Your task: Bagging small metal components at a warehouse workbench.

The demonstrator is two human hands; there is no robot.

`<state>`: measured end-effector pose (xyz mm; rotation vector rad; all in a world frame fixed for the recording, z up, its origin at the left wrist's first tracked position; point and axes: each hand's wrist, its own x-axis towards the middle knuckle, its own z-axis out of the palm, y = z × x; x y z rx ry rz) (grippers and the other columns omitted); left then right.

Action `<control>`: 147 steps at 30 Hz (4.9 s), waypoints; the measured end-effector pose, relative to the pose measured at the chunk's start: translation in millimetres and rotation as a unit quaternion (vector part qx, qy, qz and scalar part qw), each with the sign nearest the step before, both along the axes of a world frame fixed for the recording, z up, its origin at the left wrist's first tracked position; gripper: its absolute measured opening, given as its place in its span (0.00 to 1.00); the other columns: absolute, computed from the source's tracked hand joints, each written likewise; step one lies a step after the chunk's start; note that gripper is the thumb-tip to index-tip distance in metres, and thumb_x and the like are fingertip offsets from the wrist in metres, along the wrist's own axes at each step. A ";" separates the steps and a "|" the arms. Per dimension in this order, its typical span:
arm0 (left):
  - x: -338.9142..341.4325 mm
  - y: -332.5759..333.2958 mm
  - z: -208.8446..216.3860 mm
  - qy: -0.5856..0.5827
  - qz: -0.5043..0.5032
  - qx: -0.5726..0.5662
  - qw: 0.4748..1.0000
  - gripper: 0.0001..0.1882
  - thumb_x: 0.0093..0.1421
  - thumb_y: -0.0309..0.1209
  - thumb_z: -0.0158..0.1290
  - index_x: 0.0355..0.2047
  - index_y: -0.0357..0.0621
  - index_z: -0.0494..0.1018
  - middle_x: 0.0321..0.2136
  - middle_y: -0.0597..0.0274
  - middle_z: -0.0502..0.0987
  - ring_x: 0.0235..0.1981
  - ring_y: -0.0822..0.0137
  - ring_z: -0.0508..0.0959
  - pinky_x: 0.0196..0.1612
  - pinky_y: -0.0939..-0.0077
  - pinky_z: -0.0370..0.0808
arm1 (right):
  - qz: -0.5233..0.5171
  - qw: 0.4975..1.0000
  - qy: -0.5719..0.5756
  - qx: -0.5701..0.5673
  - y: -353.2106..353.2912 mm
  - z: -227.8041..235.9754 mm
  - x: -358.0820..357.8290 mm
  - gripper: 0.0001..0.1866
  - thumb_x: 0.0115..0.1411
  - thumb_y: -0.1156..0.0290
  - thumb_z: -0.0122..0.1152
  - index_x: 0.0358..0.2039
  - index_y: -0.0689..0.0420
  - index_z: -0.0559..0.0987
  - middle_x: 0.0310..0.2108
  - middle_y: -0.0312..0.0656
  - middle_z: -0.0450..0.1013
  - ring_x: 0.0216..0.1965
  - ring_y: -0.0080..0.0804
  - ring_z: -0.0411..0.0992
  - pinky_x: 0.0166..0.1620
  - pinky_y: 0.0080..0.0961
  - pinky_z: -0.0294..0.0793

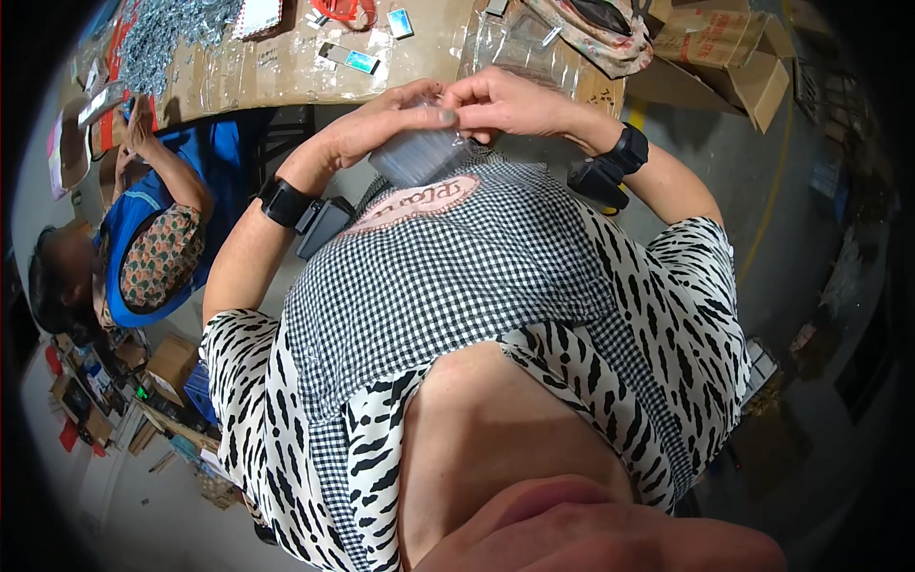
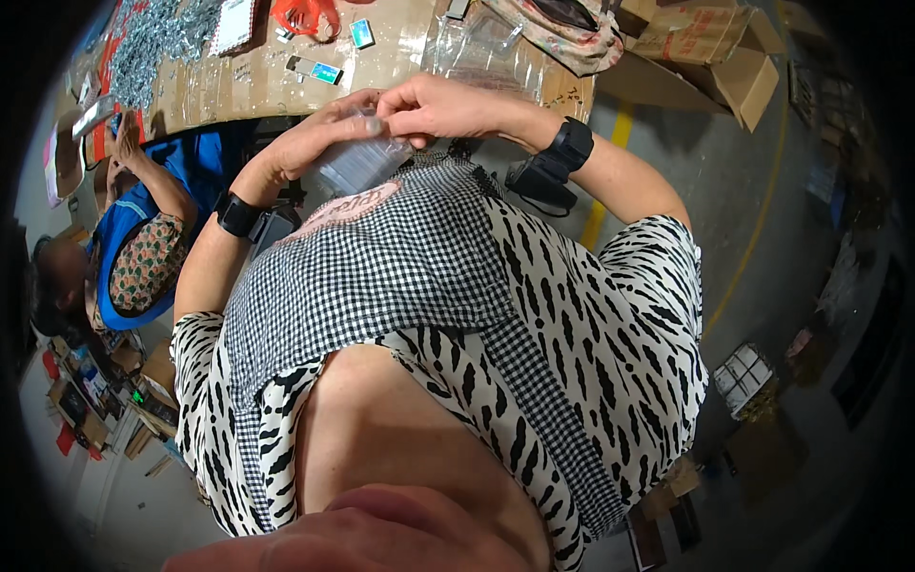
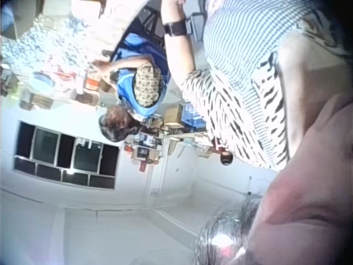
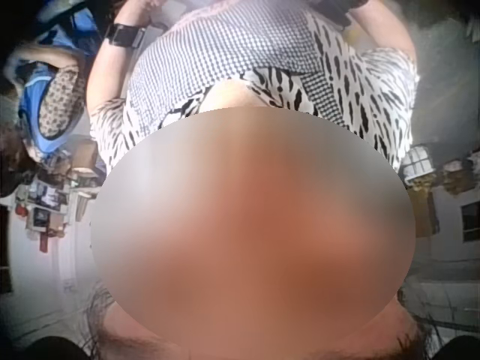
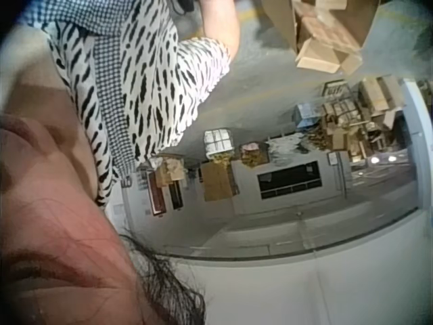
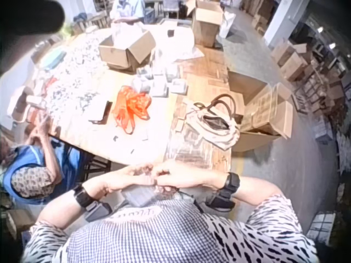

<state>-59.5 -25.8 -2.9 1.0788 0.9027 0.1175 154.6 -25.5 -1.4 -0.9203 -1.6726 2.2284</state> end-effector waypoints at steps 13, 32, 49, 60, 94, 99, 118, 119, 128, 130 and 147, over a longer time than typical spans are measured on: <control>13.3 0.3 3.8 0.027 0.015 0.006 1.000 0.34 0.51 0.42 0.50 0.55 0.35 0.61 0.46 0.55 0.70 0.47 0.67 0.70 0.50 0.78 0.67 | -0.080 0.948 -0.090 0.295 -19.4 10.3 11.3 0.06 0.56 0.72 0.53 0.25 0.61 0.72 0.18 0.34 0.65 0.20 0.17 0.62 0.23 0.20 0.62; 7.4 1.9 -2.6 -0.020 0.030 -0.050 0.998 0.31 0.54 0.38 0.47 0.57 0.37 0.61 0.46 0.61 0.71 0.48 0.68 0.70 0.52 0.79 0.67 | -0.131 0.670 -0.346 0.644 75.9 -126.8 109.6 0.07 0.54 0.72 0.56 0.26 0.63 0.73 0.26 0.50 0.71 0.28 0.48 0.72 0.32 0.38 0.72; -7.8 -8.3 -16.1 -0.012 0.037 -0.016 0.999 0.42 0.55 0.57 0.50 0.59 0.36 0.58 0.52 0.46 0.67 0.54 0.59 0.68 0.56 0.71 0.65 | 0.031 0.997 -0.023 0.073 2.3 -1.5 -1.3 0.13 0.57 0.64 0.61 0.32 0.62 0.80 0.20 0.33 0.70 0.18 0.15 0.65 0.24 0.14 0.64; -9.1 -5.4 -25.9 -0.038 0.004 -0.003 0.999 0.44 0.54 0.58 0.51 0.59 0.34 0.58 0.52 0.45 0.67 0.53 0.59 0.70 0.55 0.72 0.67 | 0.006 0.997 0.041 -0.057 -0.3 -15.1 0.8 0.11 0.58 0.68 0.58 0.28 0.64 0.79 0.21 0.36 0.73 0.19 0.15 0.66 0.25 0.12 0.66; 3.5 0.7 -6.9 -0.031 0.023 -0.049 0.998 0.32 0.55 0.37 0.47 0.58 0.34 0.58 0.44 0.64 0.72 0.47 0.70 0.71 0.50 0.80 0.69 | -0.140 0.687 -0.360 0.616 60.4 -96.5 90.4 0.11 0.54 0.75 0.51 0.38 0.63 0.74 0.34 0.53 0.72 0.35 0.48 0.73 0.37 0.37 0.74; 0.4 -0.8 -5.7 -0.028 0.029 -0.049 0.998 0.32 0.56 0.39 0.48 0.59 0.35 0.58 0.45 0.63 0.72 0.48 0.69 0.71 0.51 0.80 0.69 | -0.031 0.671 -0.437 0.599 68.0 -134.6 91.3 0.07 0.49 0.77 0.52 0.24 0.65 0.77 0.29 0.55 0.74 0.31 0.52 0.75 0.32 0.40 0.77; -6.6 -0.8 -11.6 -0.007 0.025 -0.047 0.999 0.34 0.62 0.49 0.47 0.59 0.36 0.58 0.52 0.51 0.67 0.52 0.65 0.69 0.54 0.76 0.67 | 0.012 1.000 -0.006 -0.025 5.5 -9.4 -1.2 0.13 0.58 0.63 0.60 0.32 0.62 0.79 0.20 0.33 0.71 0.16 0.13 0.65 0.20 0.10 0.61; -6.9 -0.9 -9.3 -0.007 0.027 -0.047 0.999 0.34 0.62 0.49 0.47 0.59 0.36 0.58 0.52 0.51 0.67 0.52 0.65 0.69 0.54 0.76 0.67 | 0.013 1.000 -0.006 -0.026 5.8 -9.7 -1.9 0.13 0.58 0.63 0.60 0.32 0.62 0.79 0.20 0.33 0.71 0.16 0.13 0.65 0.20 0.10 0.61; -8.2 -3.7 -15.3 -0.004 0.035 -0.041 0.999 0.35 0.60 0.51 0.48 0.59 0.37 0.58 0.52 0.52 0.68 0.52 0.66 0.70 0.53 0.78 0.68 | 0.009 0.993 0.053 -0.108 2.4 -24.4 2.9 0.10 0.61 0.70 0.54 0.31 0.65 0.77 0.21 0.35 0.72 0.17 0.14 0.67 0.20 0.09 0.64; -6.7 -3.8 -15.9 -0.016 0.018 -0.032 0.999 0.36 0.59 0.51 0.49 0.59 0.37 0.59 0.50 0.53 0.69 0.50 0.66 0.70 0.52 0.78 0.68 | -0.001 0.990 0.062 -0.129 0.5 -24.2 2.2 0.08 0.60 0.72 0.52 0.32 0.64 0.76 0.21 0.34 0.71 0.18 0.13 0.67 0.21 0.08 0.64; -3.5 -1.6 -15.5 -0.017 0.045 -0.057 0.997 0.33 0.54 0.37 0.50 0.58 0.38 0.58 0.44 0.57 0.72 0.45 0.68 0.73 0.48 0.80 0.71 | -0.204 0.860 -0.232 0.407 37.5 -37.9 67.2 0.07 0.58 0.71 0.52 0.28 0.61 0.74 0.20 0.38 0.69 0.23 0.26 0.70 0.26 0.27 0.69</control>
